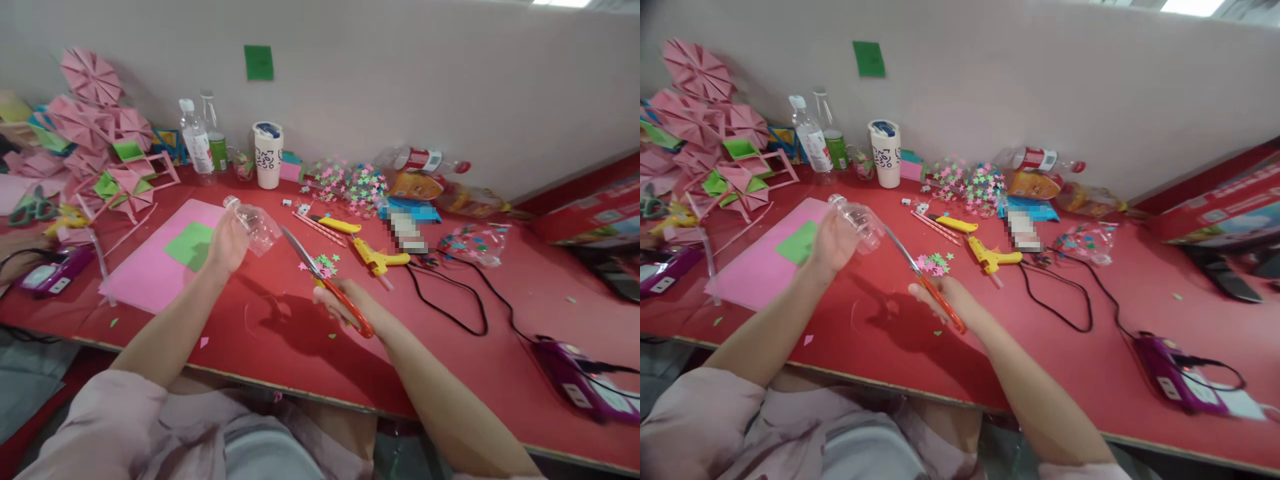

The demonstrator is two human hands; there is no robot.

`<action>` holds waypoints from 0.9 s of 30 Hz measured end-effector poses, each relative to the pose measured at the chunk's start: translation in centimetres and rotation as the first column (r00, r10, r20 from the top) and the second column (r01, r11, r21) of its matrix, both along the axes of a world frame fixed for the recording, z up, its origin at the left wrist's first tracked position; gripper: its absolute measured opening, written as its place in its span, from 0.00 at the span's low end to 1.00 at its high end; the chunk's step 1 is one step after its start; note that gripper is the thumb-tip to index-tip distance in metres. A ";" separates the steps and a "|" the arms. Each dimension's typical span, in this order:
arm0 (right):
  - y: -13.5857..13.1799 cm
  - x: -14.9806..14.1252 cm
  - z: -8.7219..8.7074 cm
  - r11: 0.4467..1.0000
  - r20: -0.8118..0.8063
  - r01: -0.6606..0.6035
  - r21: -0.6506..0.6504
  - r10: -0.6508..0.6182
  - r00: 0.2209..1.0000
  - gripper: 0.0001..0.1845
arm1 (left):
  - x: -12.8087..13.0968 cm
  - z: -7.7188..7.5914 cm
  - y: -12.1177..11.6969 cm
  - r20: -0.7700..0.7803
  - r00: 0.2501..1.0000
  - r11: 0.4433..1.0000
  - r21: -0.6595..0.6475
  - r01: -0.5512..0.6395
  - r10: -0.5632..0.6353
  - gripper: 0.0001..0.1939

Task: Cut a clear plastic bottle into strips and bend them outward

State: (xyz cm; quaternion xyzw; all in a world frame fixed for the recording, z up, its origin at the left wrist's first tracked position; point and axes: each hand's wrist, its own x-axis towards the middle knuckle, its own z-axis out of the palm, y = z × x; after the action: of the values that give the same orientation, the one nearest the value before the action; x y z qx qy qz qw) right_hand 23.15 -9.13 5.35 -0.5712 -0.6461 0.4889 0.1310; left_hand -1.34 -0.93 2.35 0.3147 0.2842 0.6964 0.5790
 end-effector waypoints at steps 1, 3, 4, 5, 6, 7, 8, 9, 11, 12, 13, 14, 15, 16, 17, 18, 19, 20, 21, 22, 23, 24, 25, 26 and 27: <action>0.1 0.2 -0.3 1.000 0.026 -0.028 -0.006 0.029 0.999 0.29 | 0.1 0.1 -0.2 0.031 0.999 1.000 -0.016 0.023 -0.023 0.13; 0.0 0.5 -1.0 0.997 0.070 -0.065 0.041 0.063 0.996 0.30 | 0.3 0.2 -0.4 0.063 0.995 0.994 -0.074 0.077 -0.072 0.11; -0.1 0.7 -1.3 0.994 0.068 -0.093 0.063 0.088 0.994 0.30 | 0.5 0.1 -0.5 0.065 0.995 0.991 -0.097 0.087 -0.081 0.10; -0.2 0.7 -1.5 0.990 0.061 -0.110 0.090 0.105 0.993 0.30 | 0.6 -0.1 -0.5 0.063 0.995 0.990 -0.114 0.086 -0.079 0.10; -0.3 0.8 -1.7 0.986 0.052 -0.126 0.112 0.121 0.991 0.29 | 0.6 -0.2 -0.5 0.057 0.996 0.989 -0.127 0.079 -0.073 0.10; -0.4 0.9 -1.9 0.984 0.053 -0.138 0.112 0.133 0.990 0.29 | 0.6 -0.3 -0.4 0.050 0.997 0.989 -0.134 0.069 -0.062 0.10; -0.5 1.0 -2.0 0.985 0.052 -0.138 0.105 0.133 0.990 0.29 | 0.6 -0.4 -0.4 0.044 0.998 0.989 -0.137 0.058 -0.052 0.10; -0.5 1.0 -2.2 0.986 0.057 -0.138 0.094 0.133 0.990 0.29 | 0.5 -0.5 -0.3 0.038 0.998 0.989 -0.141 0.049 -0.044 0.10; -0.5 1.2 -2.5 0.985 0.094 -0.151 0.086 0.143 0.985 0.31 | 0.5 -0.6 -0.2 0.026 0.999 0.988 -0.151 0.035 -0.031 0.09; -0.5 1.3 -2.7 0.983 0.106 -0.156 0.093 0.146 0.984 0.32 | 0.5 -0.6 -0.2 0.017 1.000 0.987 -0.158 0.026 -0.024 0.09; -0.4 1.4 -2.8 0.982 0.111 -0.158 0.099 0.147 0.983 0.32 | 0.6 -0.7 -0.2 0.007 1.000 0.986 -0.165 0.019 -0.018 0.09; -0.4 1.4 -2.9 0.983 0.106 -0.157 0.099 0.147 0.983 0.32 | 0.6 -0.8 -0.2 -0.006 1.000 0.986 -0.169 0.011 -0.012 0.10; -0.4 1.4 -3.0 0.984 0.090 -0.152 0.092 0.143 0.986 0.33 | 0.6 -0.8 -0.2 -0.020 1.000 0.986 -0.168 0.005 -0.009 0.10; -0.4 1.4 -3.0 0.986 0.070 -0.145 0.079 0.140 0.988 0.33 | 0.7 -0.9 -0.3 -0.037 0.999 0.987 -0.163 0.003 -0.009 0.10; -0.4 1.4 -2.9 0.988 0.052 -0.140 0.062 0.137 0.989 0.33 | 0.7 -1.0 -0.3 -0.054 0.998 0.987 -0.158 0.005 -0.014 0.10; -0.4 1.4 -2.8 0.990 0.039 -0.135 0.046 0.134 0.990 0.33 | 0.7 -1.1 -0.4 -0.072 0.997 0.988 -0.154 0.011 -0.022 0.10; -0.5 1.4 -2.8 0.990 0.032 -0.135 0.032 0.134 0.991 0.33 | 0.7 -1.1 -0.4 -0.089 0.996 0.988 -0.151 0.018 -0.032 0.10; -0.5 1.4 -2.7 0.990 0.030 -0.138 0.022 0.137 0.990 0.33 | 0.8 -1.1 -0.5 -0.104 0.994 0.989 -0.149 0.024 -0.040 0.10; -0.6 1.4 -2.8 0.989 0.029 -0.144 0.017 0.144 0.989 0.33 | 0.8 -1.1 -0.6 -0.117 0.992 0.989 -0.146 0.028 -0.046 0.11; -0.6 1.4 -2.8 0.988 0.029 -0.151 0.016 0.150 0.988 0.33 | 0.8 -1.0 -0.6 -0.125 0.991 0.990 -0.142 0.027 -0.045 0.11; -0.7 1.4 -2.9 0.988 0.025 -0.156 0.019 0.156 0.987 0.33 | 0.9 -0.9 -0.7 -0.130 0.991 0.991 -0.133 0.021 -0.039 0.12; -0.7 1.4 -3.0 0.987 0.020 -0.162 0.024 0.161 0.987 0.33 | 0.9 -0.8 -0.8 -0.133 0.991 0.992 -0.123 0.013 -0.030 0.12; -0.7 1.4 -3.0 0.986 0.013 -0.166 0.031 0.166 0.986 0.33 | 1.0 -0.7 -0.9 -0.134 0.991 0.993 -0.114 0.005 -0.021 0.13; -0.8 1.3 -3.1 0.985 0.005 -0.170 0.035 0.170 0.985 0.33 | 1.1 -0.7 -0.9 -0.134 0.991 0.994 -0.106 -0.001 -0.014 0.13; -0.8 1.3 -3.1 0.984 -0.005 -0.173 0.032 0.173 0.985 0.34 | 1.2 -0.6 -1.0 -0.134 0.991 0.995 -0.100 -0.004 -0.010 0.13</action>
State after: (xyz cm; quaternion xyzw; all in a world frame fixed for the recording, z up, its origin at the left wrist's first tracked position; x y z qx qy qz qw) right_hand 24.45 -9.94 2.24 -0.5090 -0.7004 0.4904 0.0994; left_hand -0.13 -1.93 1.76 0.3320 0.3564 0.6578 0.5746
